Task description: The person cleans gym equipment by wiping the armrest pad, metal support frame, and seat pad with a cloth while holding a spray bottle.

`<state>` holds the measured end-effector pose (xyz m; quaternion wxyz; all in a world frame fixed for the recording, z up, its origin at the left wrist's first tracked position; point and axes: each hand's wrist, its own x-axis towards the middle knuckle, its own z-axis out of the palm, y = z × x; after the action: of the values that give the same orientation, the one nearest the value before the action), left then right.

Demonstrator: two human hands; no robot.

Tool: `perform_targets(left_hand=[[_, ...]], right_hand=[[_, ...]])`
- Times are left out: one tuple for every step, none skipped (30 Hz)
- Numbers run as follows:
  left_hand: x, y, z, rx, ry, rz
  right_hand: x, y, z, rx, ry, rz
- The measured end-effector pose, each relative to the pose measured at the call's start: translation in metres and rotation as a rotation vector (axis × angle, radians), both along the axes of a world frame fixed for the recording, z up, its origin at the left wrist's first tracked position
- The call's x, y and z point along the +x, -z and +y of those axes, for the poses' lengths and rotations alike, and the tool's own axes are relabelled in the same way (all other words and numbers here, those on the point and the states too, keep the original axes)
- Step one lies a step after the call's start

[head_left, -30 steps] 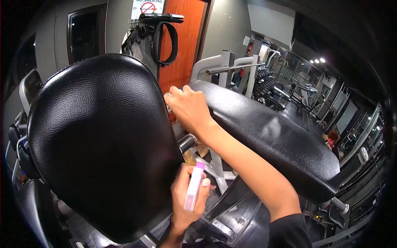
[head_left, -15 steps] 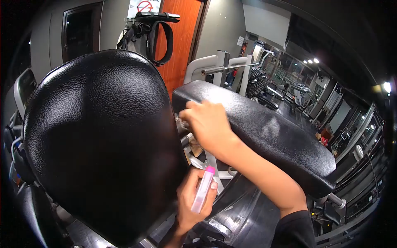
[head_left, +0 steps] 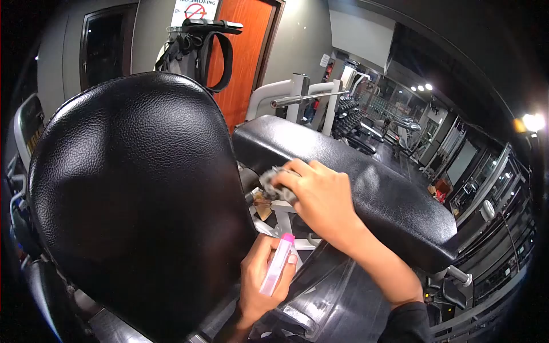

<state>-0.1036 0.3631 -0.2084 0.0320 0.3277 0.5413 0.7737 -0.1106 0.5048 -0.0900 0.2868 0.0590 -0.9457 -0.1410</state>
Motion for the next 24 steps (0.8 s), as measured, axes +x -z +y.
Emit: perform_targets(left_hand=[[0.000,0.000,0.001,-0.027,-0.015,-0.010],[0.000,-0.001,0.001,-0.029,-0.013,-0.009],[0.000,-0.003,0.000,-0.022,-0.005,-0.029],[0.000,-0.004,-0.001,-0.018,0.002,-0.051],[-0.001,-0.004,-0.002,-0.025,0.003,-0.054],[-0.002,-0.005,-0.002,-0.045,-0.012,-0.031],[-0.002,-0.005,-0.003,-0.065,-0.026,-0.007],[-0.002,-0.006,-0.002,-0.022,-0.016,-0.014],[-0.001,-0.006,-0.002,-0.026,-0.012,-0.014],[-0.001,-0.005,-0.001,-0.034,-0.021,-0.004],[-0.002,-0.004,-0.001,-0.041,-0.030,0.005],[-0.002,-0.004,0.000,-0.044,-0.030,0.008],[-0.002,-0.004,0.002,-0.068,-0.059,0.057],[-0.001,-0.003,0.003,-0.093,-0.087,0.107],[0.000,-0.002,0.007,-0.093,-0.084,0.110],[0.002,0.000,0.012,-0.005,-0.042,0.062],[0.002,0.002,0.015,0.082,-0.001,0.013],[0.002,0.002,0.018,0.082,0.000,0.014],[0.002,0.003,0.021,0.101,0.009,0.012],[0.001,0.003,0.023,0.119,0.018,0.009],[0.000,0.004,0.023,0.117,0.017,0.007],[-0.001,0.005,0.023,0.105,0.035,-0.051],[-0.002,0.006,0.022,0.094,0.053,-0.109],[-0.003,0.009,0.023,0.060,-0.002,0.009]], right_hand=[[-0.010,0.003,0.001,-0.011,-0.051,0.090],[-0.021,0.008,0.003,-0.001,-0.084,0.155],[-0.025,0.010,0.002,-0.005,-0.083,0.154],[-0.028,0.013,0.001,-0.003,-0.066,0.177],[-0.028,0.015,0.001,-0.003,-0.049,0.201],[-0.022,0.017,0.003,0.015,-0.069,0.220],[-0.011,0.017,0.003,0.009,-0.065,0.221],[0.004,0.015,0.002,0.028,-0.022,0.135],[0.021,0.013,0.002,0.050,0.020,0.049],[0.037,0.011,0.003,0.034,0.065,-0.009],[0.049,0.008,0.006,0.030,0.067,-0.007],[0.058,0.005,0.010,0.012,0.065,-0.013],[0.063,0.004,0.012,-0.004,0.063,-0.020],[0.062,0.004,0.016,-0.004,0.047,-0.009],[0.055,0.006,0.017,-0.004,0.049,-0.006],[0.044,0.009,0.016,-0.005,0.005,0.122],[0.032,0.013,0.015,-0.004,-0.040,0.251],[0.022,0.016,0.017,-0.015,-0.072,0.297],[0.019,0.017,0.016,-0.014,-0.073,0.296],[0.017,0.019,0.015,0.023,-0.059,0.282],[0.017,0.020,0.015,0.058,-0.043,0.267],[0.027,0.020,0.014,0.030,-0.028,0.202],[0.041,0.020,0.013,0.028,-0.025,0.201],[0.056,0.020,0.012,0.028,0.037,0.097]])
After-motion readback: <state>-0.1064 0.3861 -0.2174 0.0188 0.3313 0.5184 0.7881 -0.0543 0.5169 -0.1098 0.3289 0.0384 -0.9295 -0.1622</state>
